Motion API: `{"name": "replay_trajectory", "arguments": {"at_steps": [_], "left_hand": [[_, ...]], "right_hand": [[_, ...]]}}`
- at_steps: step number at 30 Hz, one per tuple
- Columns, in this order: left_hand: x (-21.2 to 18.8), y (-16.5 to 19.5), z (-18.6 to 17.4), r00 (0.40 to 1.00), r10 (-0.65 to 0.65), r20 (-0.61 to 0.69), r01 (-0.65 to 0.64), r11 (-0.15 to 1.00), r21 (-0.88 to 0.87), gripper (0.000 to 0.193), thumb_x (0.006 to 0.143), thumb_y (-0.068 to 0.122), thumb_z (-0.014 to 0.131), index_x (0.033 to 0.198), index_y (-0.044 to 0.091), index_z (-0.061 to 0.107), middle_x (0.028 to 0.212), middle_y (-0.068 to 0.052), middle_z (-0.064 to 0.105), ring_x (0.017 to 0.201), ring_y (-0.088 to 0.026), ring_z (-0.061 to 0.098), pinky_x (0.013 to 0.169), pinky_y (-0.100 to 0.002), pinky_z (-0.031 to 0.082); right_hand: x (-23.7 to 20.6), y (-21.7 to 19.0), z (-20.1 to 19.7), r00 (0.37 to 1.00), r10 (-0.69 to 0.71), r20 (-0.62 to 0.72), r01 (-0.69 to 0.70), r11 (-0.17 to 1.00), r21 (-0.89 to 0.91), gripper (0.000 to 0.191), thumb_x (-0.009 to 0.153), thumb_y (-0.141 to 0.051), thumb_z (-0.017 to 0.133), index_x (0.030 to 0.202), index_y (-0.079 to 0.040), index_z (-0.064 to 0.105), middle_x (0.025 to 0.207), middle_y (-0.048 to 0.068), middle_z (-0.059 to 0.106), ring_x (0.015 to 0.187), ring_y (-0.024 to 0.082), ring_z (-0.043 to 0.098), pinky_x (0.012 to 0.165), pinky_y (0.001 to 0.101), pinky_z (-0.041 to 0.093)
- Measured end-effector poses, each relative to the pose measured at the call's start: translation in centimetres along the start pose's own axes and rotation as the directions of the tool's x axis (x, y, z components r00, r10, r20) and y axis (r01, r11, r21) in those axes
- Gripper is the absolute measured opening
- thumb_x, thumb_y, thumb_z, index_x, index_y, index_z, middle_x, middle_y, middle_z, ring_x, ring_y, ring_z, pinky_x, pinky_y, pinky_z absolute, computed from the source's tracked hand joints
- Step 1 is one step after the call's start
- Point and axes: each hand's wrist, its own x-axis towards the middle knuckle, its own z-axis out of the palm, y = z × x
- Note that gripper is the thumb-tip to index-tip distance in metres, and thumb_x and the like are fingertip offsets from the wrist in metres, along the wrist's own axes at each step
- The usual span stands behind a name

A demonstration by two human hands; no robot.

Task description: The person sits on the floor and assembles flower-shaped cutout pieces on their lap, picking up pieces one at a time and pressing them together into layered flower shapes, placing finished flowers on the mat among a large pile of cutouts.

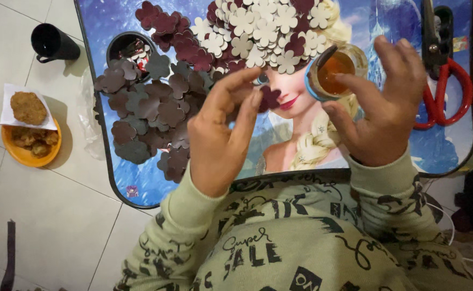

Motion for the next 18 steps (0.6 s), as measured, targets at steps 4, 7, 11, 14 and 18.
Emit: {"name": "replay_trajectory", "arguments": {"at_steps": [4,7,11,14,18], "left_hand": [[-2.2,-0.3,-0.2,0.957,-0.291,0.01,0.29,0.951,-0.105,0.04,0.105,0.005,0.064,0.144,-0.002,0.057,0.098,-0.009,0.074,0.081,-0.007,0.06,0.07,-0.024,0.051],[-2.9,-1.6,-0.4,0.938,-0.339,0.068,0.343,0.888,-0.306,0.049,0.104,0.006,0.062,0.151,-0.001,0.048,0.103,-0.009,0.073,0.089,-0.009,0.068,0.078,-0.025,0.058],[-4.0,-3.6,-0.5,0.949,-0.31,0.056,0.308,0.875,-0.372,0.053,0.105,0.007,0.061,0.154,-0.001,0.041,0.107,-0.011,0.074,0.102,-0.012,0.072,0.095,-0.027,0.06],[-4.7,-4.7,-0.9,0.95,-0.309,0.038,0.303,0.888,-0.345,0.054,0.105,0.003,0.063,0.155,-0.003,0.042,0.113,-0.014,0.075,0.107,-0.013,0.07,0.096,-0.027,0.058],[-5.2,-5.8,-2.0,0.949,-0.311,0.057,0.308,0.871,-0.383,0.061,0.102,-0.004,0.063,0.158,-0.002,0.04,0.132,-0.012,0.068,0.118,-0.013,0.067,0.101,-0.027,0.059]], "right_hand": [[-0.7,-0.8,0.3,0.999,0.001,-0.048,0.004,0.995,0.095,0.047,0.106,-0.049,0.078,0.115,-0.003,0.078,0.158,0.024,0.049,0.149,0.043,0.033,0.129,0.0479,0.04],[-1.3,-1.4,0.7,0.999,-0.018,-0.038,0.018,1.0,0.002,0.049,0.099,-0.049,0.08,0.108,0.0,0.08,0.152,0.024,0.052,0.148,0.043,0.037,0.127,0.0559,0.036],[-1.7,-2.4,1.7,0.997,-0.051,-0.055,0.049,0.999,-0.023,0.048,0.096,-0.048,0.081,0.105,-0.001,0.08,0.15,0.026,0.054,0.146,0.043,0.038,0.125,0.0548,0.036],[-2.4,-3.7,1.9,0.996,-0.074,-0.047,0.075,0.997,0.016,0.041,0.096,-0.045,0.082,0.104,-0.004,0.079,0.151,0.024,0.056,0.148,0.041,0.04,0.125,0.0515,0.035],[-4.3,-6.6,2.3,1.0,-0.012,-0.007,0.014,0.955,0.295,0.025,0.092,-0.027,0.076,0.105,-0.006,0.075,0.144,0.022,0.057,0.142,0.04,0.047,0.122,0.0509,0.038]]}}
